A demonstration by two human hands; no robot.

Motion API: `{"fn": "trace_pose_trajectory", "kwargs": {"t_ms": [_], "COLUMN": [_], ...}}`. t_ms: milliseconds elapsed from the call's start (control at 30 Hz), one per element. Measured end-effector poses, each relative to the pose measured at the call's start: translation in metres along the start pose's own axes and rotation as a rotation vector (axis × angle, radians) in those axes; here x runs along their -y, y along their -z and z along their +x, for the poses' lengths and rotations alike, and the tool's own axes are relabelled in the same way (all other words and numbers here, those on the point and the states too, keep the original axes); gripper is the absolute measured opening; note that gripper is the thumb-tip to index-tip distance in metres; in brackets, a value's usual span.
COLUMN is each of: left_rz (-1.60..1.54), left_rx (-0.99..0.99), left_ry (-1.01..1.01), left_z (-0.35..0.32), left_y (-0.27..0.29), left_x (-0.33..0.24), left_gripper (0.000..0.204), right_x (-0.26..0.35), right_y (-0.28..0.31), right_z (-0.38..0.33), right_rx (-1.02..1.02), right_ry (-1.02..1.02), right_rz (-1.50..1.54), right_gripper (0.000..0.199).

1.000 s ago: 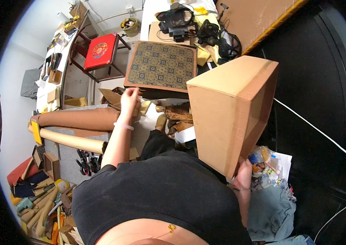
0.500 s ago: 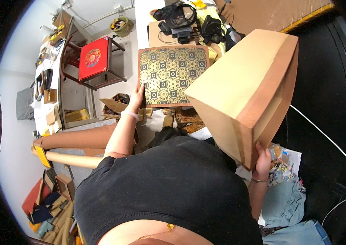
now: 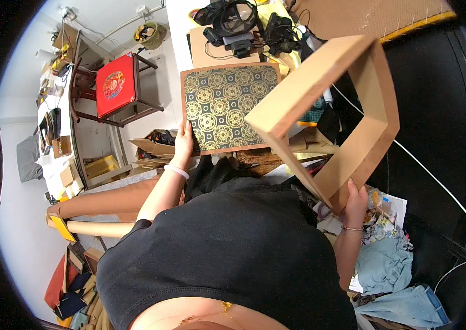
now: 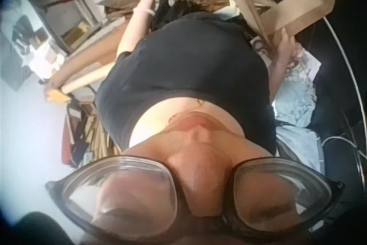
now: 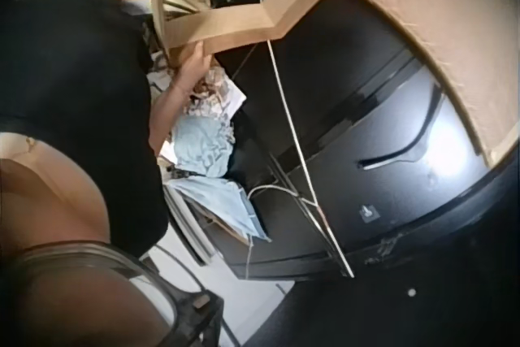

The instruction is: The person handles a patterned box lid and a wooden box, repeatedly lifting and placing them. They pick up a cardboard insert and place it inside the box, then set the box on a table. The person picks up scissors and moves around the cluttered workspace.

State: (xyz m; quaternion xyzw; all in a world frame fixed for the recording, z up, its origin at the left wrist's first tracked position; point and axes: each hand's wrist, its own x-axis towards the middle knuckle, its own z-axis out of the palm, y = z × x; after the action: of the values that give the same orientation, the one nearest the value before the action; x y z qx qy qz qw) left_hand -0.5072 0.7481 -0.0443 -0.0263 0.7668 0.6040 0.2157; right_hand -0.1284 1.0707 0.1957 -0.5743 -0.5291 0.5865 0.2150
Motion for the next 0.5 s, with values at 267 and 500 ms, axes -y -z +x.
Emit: {"fn": "trace_pose_trajectory", "kwargs": {"t_ms": [267, 500], "left_rz": [-0.057, -0.327], "left_rx": [-0.002, 0.113], "left_ry": [0.020, 0.382], "left_z": [0.000, 0.002], "left_y": [-0.004, 0.013], "left_x": [0.000, -0.012], "left_gripper": [0.047, 0.045], "right_x": [-0.010, 0.015], "right_y": [-0.071, -0.167], "right_z": [0.051, 0.062], "right_rx": [0.288, 0.428], "right_ry": [0.198, 0.349], "right_rz": [-0.399, -0.811], "right_gripper": [0.029, 0.031]}}
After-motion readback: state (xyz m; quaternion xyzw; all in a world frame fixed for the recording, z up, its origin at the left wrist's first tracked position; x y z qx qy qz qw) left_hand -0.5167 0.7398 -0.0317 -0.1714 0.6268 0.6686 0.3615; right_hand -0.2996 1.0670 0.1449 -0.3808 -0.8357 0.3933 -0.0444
